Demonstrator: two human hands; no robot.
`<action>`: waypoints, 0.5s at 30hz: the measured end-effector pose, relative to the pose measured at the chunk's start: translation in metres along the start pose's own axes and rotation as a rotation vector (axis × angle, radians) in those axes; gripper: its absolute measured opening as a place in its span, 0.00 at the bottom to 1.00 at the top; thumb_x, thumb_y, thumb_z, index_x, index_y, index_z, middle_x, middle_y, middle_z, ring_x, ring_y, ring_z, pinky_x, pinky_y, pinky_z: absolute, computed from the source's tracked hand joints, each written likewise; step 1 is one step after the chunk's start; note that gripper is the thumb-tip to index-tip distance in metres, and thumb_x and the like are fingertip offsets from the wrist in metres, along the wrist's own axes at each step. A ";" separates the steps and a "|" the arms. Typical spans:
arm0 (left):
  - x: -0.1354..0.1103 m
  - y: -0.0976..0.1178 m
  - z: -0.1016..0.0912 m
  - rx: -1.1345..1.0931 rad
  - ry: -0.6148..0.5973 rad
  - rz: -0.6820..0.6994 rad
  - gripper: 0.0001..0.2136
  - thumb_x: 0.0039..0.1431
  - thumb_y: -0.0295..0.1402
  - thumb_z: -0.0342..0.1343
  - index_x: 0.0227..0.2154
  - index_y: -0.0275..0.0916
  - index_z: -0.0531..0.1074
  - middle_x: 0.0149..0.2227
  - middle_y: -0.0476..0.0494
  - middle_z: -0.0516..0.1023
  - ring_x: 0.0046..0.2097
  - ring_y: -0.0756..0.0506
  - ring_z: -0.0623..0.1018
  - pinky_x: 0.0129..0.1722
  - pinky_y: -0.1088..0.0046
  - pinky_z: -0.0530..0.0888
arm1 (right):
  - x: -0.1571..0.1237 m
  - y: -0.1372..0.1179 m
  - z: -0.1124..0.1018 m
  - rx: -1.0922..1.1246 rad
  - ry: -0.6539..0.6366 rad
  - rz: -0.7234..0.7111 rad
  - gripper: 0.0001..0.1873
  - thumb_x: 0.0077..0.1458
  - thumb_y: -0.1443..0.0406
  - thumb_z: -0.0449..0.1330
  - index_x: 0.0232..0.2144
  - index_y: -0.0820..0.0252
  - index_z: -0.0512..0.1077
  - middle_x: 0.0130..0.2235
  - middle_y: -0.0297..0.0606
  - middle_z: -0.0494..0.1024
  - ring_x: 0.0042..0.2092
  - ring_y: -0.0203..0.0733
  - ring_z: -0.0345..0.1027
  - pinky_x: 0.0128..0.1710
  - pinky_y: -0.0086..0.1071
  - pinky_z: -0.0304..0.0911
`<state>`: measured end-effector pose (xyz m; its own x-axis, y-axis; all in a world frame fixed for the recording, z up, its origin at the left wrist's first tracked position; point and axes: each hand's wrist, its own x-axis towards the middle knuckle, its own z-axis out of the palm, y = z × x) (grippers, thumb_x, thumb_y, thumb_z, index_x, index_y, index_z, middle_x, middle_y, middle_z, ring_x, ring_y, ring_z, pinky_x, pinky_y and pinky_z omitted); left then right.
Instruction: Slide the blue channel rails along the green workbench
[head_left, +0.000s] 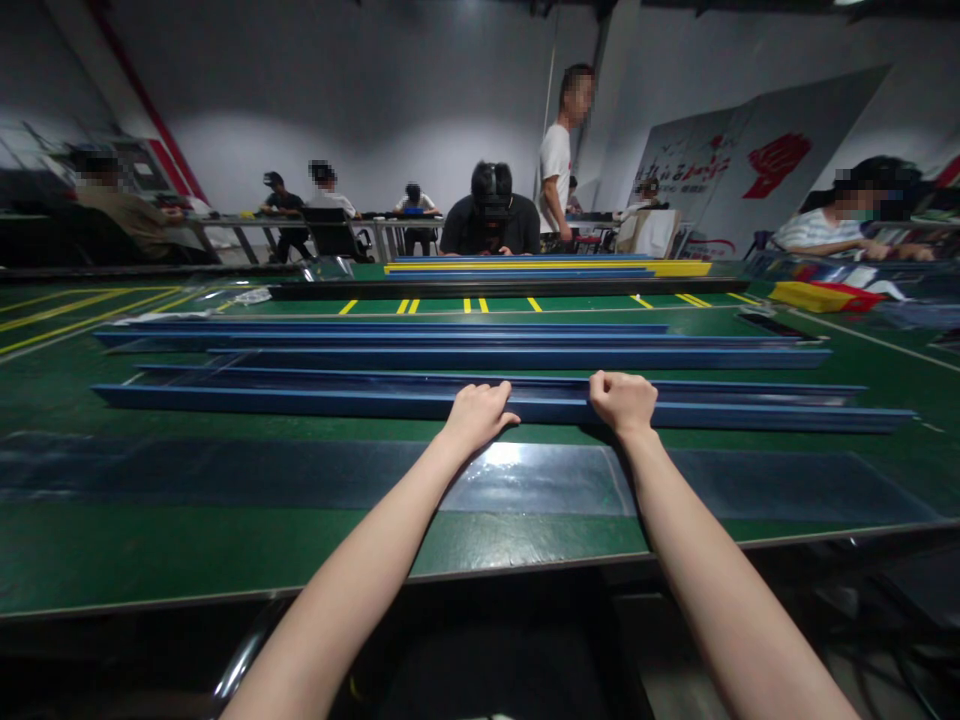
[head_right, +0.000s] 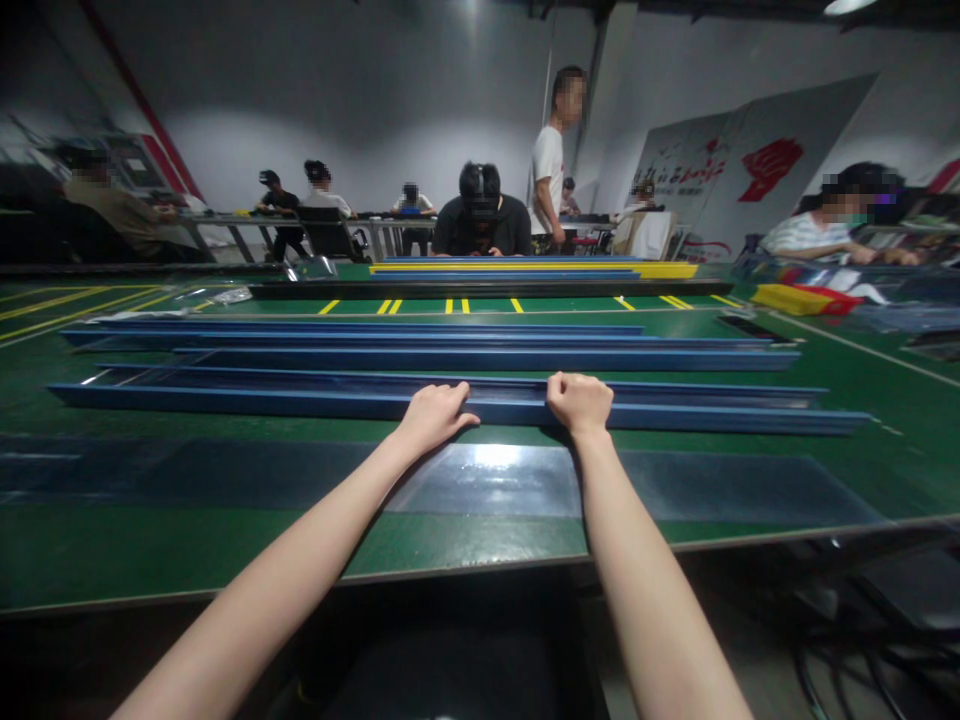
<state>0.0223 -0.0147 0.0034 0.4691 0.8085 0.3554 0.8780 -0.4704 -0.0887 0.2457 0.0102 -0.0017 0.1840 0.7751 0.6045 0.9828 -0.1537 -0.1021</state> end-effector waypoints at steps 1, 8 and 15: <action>0.000 0.000 0.000 0.002 0.005 0.002 0.16 0.54 0.46 0.52 0.37 0.38 0.64 0.33 0.41 0.76 0.38 0.42 0.74 0.35 0.70 0.65 | 0.000 0.000 0.000 -0.001 0.000 0.001 0.23 0.52 0.62 0.45 0.23 0.64 0.77 0.25 0.47 0.77 0.26 0.41 0.67 0.24 0.30 0.45; 0.001 -0.001 0.000 0.010 0.004 -0.013 0.17 0.53 0.47 0.52 0.35 0.38 0.65 0.32 0.41 0.76 0.37 0.42 0.75 0.34 0.70 0.65 | 0.000 -0.001 -0.001 0.001 -0.011 0.008 0.23 0.52 0.61 0.44 0.23 0.63 0.77 0.26 0.46 0.77 0.27 0.41 0.67 0.24 0.30 0.45; 0.001 -0.002 0.001 -0.017 0.010 -0.023 0.16 0.53 0.47 0.53 0.35 0.38 0.66 0.33 0.43 0.76 0.37 0.43 0.74 0.35 0.70 0.65 | 0.000 -0.001 -0.002 0.007 -0.024 0.005 0.23 0.52 0.62 0.44 0.23 0.63 0.77 0.26 0.47 0.77 0.28 0.42 0.67 0.25 0.30 0.46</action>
<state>0.0216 -0.0128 0.0034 0.4476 0.8155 0.3669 0.8868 -0.4576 -0.0648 0.2452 0.0093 -0.0005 0.1888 0.7887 0.5851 0.9820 -0.1529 -0.1108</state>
